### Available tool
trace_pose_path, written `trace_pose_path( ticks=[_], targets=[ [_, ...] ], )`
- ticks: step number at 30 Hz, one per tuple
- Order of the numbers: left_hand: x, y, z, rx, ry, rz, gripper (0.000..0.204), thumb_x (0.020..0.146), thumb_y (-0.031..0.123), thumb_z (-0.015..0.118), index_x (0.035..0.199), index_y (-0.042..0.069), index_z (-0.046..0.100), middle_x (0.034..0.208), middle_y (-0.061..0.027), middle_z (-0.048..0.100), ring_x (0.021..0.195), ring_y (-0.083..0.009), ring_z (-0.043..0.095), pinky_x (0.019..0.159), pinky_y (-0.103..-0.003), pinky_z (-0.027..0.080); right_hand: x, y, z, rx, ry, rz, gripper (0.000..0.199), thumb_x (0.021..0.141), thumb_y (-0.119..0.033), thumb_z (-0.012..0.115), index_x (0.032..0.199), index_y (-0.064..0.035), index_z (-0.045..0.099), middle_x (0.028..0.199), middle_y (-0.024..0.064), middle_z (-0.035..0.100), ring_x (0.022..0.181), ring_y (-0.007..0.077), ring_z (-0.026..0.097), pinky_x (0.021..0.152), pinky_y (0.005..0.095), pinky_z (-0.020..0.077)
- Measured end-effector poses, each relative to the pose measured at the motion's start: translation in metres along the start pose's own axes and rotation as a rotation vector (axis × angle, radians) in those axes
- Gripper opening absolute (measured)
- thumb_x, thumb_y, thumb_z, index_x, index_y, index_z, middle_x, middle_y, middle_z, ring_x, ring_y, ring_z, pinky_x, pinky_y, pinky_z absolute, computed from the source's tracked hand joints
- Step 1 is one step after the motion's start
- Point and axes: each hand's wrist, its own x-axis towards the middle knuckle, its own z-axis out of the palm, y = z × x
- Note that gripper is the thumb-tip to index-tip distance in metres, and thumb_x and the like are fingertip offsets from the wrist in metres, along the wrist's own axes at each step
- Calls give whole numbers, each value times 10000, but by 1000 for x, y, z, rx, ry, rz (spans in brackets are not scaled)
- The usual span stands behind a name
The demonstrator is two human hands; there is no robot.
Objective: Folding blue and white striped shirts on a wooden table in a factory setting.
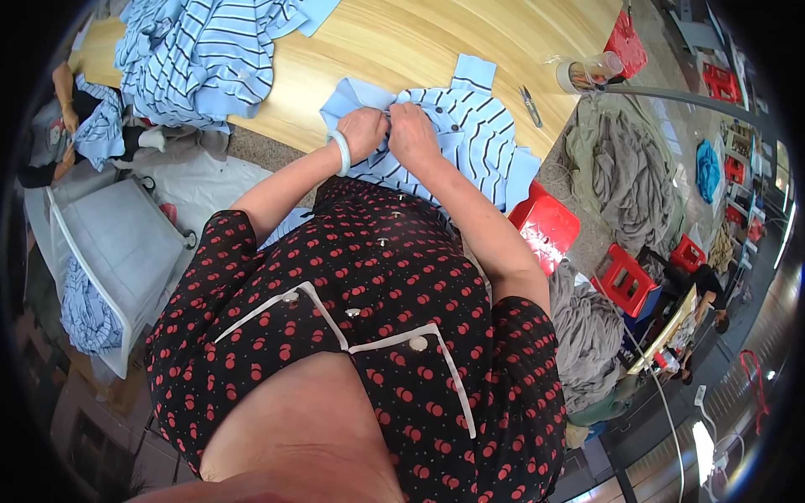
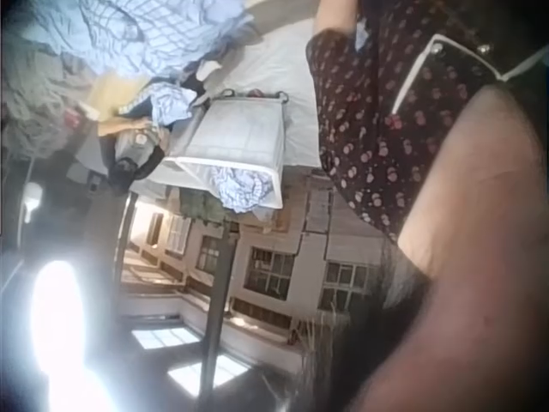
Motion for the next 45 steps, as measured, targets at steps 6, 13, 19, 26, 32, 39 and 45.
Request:
trace_pose_path(
  ticks=[6, 13, 19, 26, 32, 39, 45],
  targets=[
    [-10, 12, 7, -27, 142, -23, 218, 757, 163, 424, 668, -14, 515, 660, -217, 533, 656, -363, 531, 587, -431, 417, -8, 9, -3, 146, 22, -2, 148, 723, 0, 421, 836, 28, 512, 785, 200, 521, 754, 339, 505, 657, 392, 409],
    [-14, 44, 10, -84, 267, -33, 194, 760, 155, 439, 657, -6, 472, 622, -225, 513, 607, -382, 508, 543, -450, 394, -21, 17, -34, 335, 0, 81, 145, 720, -36, 437, 822, 4, 532, 789, 175, 534, 763, 324, 511, 665, 388, 411],
    [-18, 71, 17, -77, 371, -16, 191, 758, 149, 451, 641, -1, 471, 621, -217, 512, 600, -377, 507, 527, -441, 393, -32, 32, -55, 451, -19, 105, 197, 749, -102, 450, 906, -19, 533, 837, 167, 555, 750, 286, 546, 655, 317, 424],
    [-30, 92, 39, -151, 500, -65, 199, 752, 158, 455, 646, -8, 487, 633, -223, 521, 602, -382, 512, 546, -447, 404, -47, 44, -70, 510, -24, 15, 171, 737, -102, 461, 874, -35, 539, 777, 147, 564, 666, 268, 547, 595, 315, 421],
    [-41, 98, 35, -227, 433, -91, 189, 774, 162, 451, 734, -9, 523, 675, -231, 530, 641, -371, 526, 560, -421, 415, -50, 51, -76, 486, -39, -200, 144, 704, -70, 434, 795, 0, 521, 733, 181, 535, 702, 338, 522, 633, 394, 421],
    [-55, 73, 10, -597, 136, -175, 195, 800, 180, 495, 780, -8, 544, 642, -50, 548, 600, -94, 490, 519, -238, 388, -42, 43, -82, 667, -255, -141, 214, 730, -214, 528, 841, -34, 554, 734, 122, 577, 693, 239, 560, 618, 297, 427],
    [-75, 16, 20, -1040, 108, -446, 190, 816, 191, 497, 819, 12, 559, 677, 42, 506, 549, -23, 410, 484, -173, 330, -41, 62, -39, 524, -587, 88, 271, 721, -259, 570, 886, -45, 547, 704, 56, 562, 665, 135, 519, 625, 259, 415]
  ],
)
